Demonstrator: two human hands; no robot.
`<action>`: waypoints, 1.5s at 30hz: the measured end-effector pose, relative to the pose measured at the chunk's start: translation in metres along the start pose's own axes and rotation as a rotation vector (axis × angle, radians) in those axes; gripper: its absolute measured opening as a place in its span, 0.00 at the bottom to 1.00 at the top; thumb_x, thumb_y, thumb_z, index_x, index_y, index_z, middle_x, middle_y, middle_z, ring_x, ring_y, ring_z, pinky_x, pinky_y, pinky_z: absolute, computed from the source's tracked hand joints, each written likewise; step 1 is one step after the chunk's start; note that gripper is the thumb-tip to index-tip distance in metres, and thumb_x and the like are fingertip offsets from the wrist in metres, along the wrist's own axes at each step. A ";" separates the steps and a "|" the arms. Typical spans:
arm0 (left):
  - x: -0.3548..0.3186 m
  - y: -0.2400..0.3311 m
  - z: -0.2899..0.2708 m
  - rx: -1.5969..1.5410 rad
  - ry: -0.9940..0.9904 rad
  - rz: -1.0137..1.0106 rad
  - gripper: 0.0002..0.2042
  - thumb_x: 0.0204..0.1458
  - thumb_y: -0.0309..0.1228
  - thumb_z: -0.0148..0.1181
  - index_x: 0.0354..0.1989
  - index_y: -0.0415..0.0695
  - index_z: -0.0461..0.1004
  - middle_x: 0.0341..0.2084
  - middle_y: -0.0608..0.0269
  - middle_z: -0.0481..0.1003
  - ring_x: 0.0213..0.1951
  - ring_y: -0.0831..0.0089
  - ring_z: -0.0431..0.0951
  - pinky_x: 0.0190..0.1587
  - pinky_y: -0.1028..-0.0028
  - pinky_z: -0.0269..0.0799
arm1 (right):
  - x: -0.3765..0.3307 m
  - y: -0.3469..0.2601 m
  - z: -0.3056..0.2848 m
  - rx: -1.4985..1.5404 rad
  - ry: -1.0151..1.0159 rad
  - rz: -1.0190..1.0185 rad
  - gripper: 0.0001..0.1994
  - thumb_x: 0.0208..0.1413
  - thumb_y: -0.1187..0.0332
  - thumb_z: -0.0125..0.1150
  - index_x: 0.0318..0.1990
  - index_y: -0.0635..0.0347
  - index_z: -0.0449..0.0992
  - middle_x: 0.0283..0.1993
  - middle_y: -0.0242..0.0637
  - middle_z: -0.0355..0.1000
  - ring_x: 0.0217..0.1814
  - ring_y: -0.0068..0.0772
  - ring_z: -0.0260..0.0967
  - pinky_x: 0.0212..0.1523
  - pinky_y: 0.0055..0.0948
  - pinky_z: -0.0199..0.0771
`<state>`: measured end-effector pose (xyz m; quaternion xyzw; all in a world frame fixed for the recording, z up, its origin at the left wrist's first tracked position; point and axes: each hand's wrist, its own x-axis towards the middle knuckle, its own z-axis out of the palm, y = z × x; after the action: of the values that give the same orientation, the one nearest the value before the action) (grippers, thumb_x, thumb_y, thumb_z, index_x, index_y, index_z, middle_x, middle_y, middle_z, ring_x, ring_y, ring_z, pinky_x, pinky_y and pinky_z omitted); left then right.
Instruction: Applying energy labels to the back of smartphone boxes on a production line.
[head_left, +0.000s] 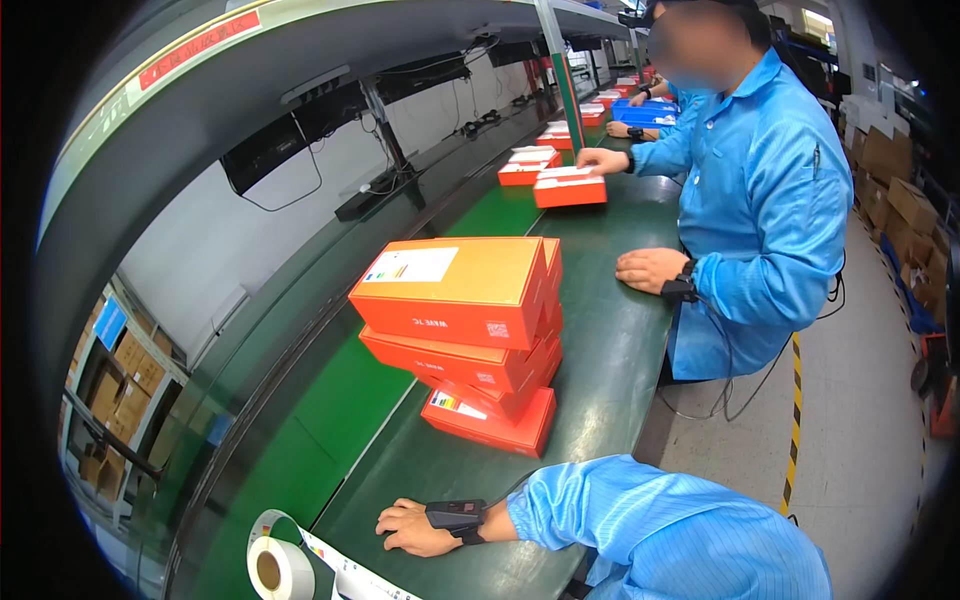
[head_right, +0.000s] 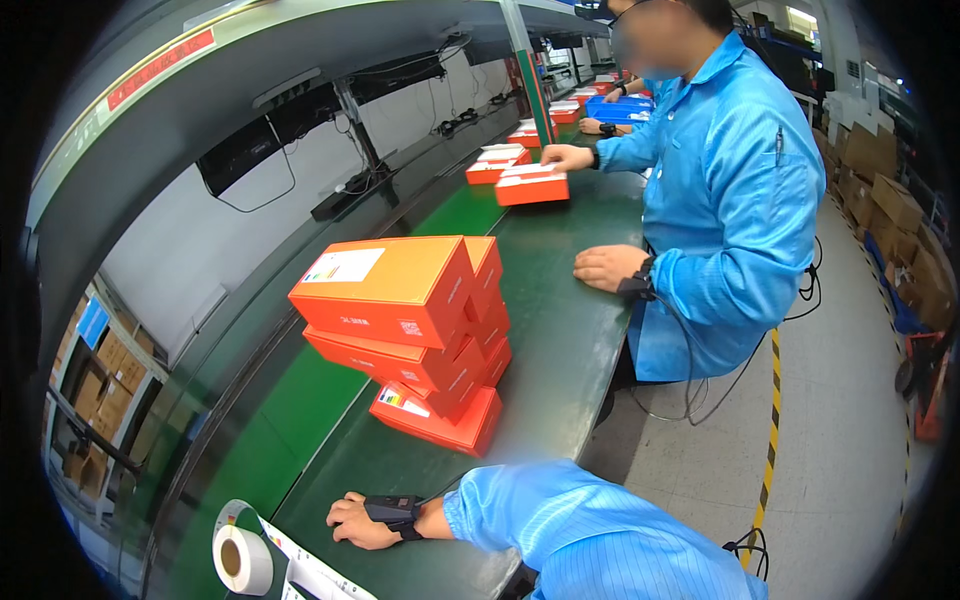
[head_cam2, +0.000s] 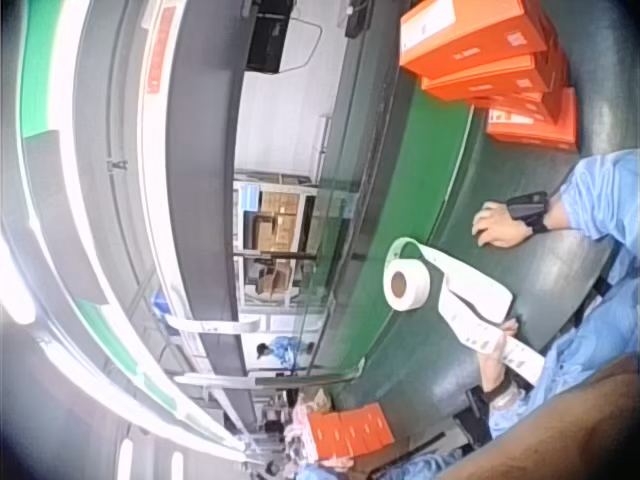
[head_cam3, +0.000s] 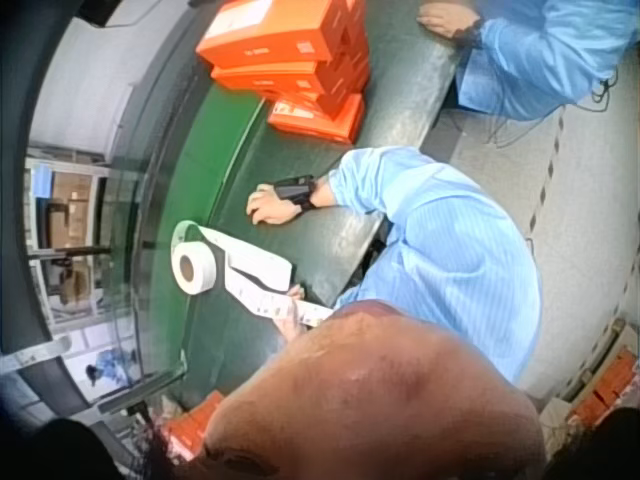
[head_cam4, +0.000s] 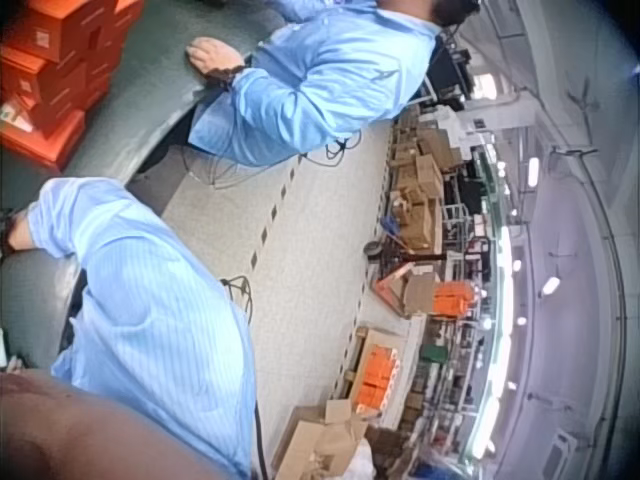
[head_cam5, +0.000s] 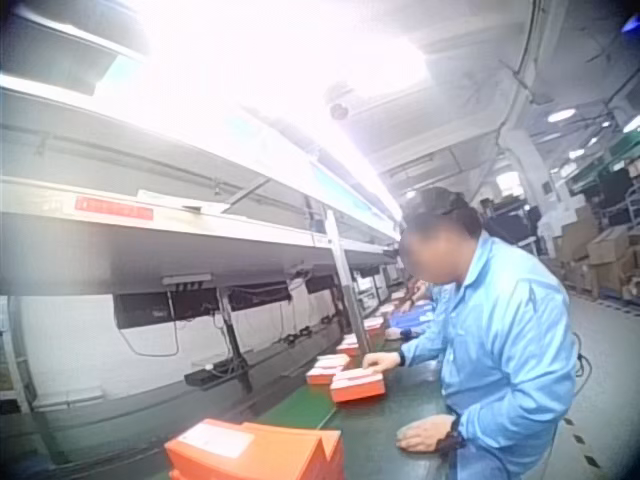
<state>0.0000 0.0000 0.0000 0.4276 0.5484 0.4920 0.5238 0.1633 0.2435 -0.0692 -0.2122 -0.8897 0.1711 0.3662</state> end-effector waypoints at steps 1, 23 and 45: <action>0.000 0.000 0.000 -0.005 -0.001 0.002 0.17 0.48 0.33 0.59 0.37 0.28 0.72 0.35 0.48 0.75 0.38 0.64 0.74 0.45 0.65 0.67 | 0.000 -0.001 -0.001 -0.002 -0.003 -0.003 0.11 0.41 0.73 0.56 0.35 0.54 0.75 0.49 0.37 0.65 0.57 0.37 0.56 0.54 0.40 0.53; 0.000 0.001 0.002 -0.039 0.016 -0.021 0.15 0.49 0.32 0.58 0.36 0.29 0.72 0.34 0.49 0.75 0.37 0.66 0.74 0.45 0.66 0.68 | 0.000 -0.002 -0.002 0.018 0.023 0.000 0.10 0.42 0.74 0.55 0.34 0.54 0.76 0.47 0.36 0.65 0.56 0.36 0.57 0.54 0.39 0.53; 0.005 -0.001 -0.005 -0.089 0.006 0.007 0.16 0.50 0.32 0.58 0.38 0.27 0.71 0.31 0.51 0.75 0.33 0.67 0.74 0.40 0.71 0.68 | -0.010 0.090 -0.075 -0.019 0.360 0.415 0.20 0.47 0.68 0.55 0.49 0.61 0.69 0.52 0.49 0.65 0.58 0.48 0.60 0.58 0.38 0.60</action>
<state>-0.0053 0.0043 -0.0018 0.4045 0.5261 0.5190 0.5387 0.2466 0.3262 -0.0659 -0.4204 -0.7494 0.1936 0.4734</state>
